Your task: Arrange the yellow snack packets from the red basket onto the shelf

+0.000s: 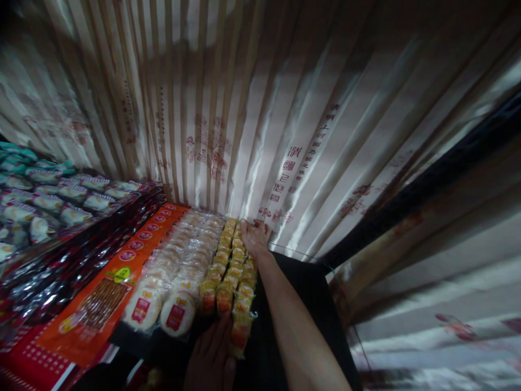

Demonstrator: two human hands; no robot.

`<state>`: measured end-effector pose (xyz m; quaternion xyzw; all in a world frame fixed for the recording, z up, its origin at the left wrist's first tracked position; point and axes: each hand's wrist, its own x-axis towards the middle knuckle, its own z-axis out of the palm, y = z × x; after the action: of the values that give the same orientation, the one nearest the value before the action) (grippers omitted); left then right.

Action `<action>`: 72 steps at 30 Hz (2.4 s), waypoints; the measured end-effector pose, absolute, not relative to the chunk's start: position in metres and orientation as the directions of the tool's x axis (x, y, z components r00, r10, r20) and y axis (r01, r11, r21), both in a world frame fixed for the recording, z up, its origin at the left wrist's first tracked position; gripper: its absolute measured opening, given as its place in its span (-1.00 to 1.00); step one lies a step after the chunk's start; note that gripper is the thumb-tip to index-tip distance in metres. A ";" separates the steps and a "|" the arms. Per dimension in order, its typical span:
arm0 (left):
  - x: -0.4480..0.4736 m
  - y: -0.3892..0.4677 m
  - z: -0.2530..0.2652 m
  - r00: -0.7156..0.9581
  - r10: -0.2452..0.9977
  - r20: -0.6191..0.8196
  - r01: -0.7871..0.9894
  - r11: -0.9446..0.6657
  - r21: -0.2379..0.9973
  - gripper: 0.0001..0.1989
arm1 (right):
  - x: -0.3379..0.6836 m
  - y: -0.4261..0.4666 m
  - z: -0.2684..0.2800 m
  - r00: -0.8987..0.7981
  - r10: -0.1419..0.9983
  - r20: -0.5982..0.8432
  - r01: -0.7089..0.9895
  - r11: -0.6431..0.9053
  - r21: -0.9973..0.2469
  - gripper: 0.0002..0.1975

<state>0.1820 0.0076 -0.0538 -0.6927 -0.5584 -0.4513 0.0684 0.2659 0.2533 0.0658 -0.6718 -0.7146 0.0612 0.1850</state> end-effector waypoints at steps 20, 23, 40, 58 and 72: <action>0.168 0.000 -0.014 0.069 0.799 0.598 0.878 -0.333 0.345 -0.54 | 0.294 0.152 0.076 -0.466 0.837 0.288 0.815 0.533 -0.229 -0.78; 0.169 -0.001 -0.014 0.060 0.812 0.581 0.881 -0.317 0.352 -0.53 | 0.285 0.158 0.070 -0.464 0.839 0.284 0.816 0.530 -0.232 -0.77; 0.179 -0.001 -0.016 -0.082 0.837 0.540 0.850 -0.224 0.477 -0.57 | 0.275 0.169 0.062 -0.348 0.913 0.211 0.868 0.399 -0.295 -0.75; 0.177 0.001 -0.019 -0.023 0.838 0.545 0.872 -0.250 0.421 -0.58 | 0.276 0.175 0.061 -0.304 0.927 0.221 0.871 0.364 -0.331 -0.69; 0.181 0.004 -0.028 -0.035 0.838 0.545 0.856 -0.256 0.449 -0.56 | 0.271 0.187 0.058 -0.240 0.946 0.220 0.895 0.303 -0.326 -0.69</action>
<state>0.1810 0.0040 -0.0281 -0.6945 -0.6098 -0.3817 0.0121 0.2706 0.1871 0.0585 -0.5865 -0.7847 0.0662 0.1894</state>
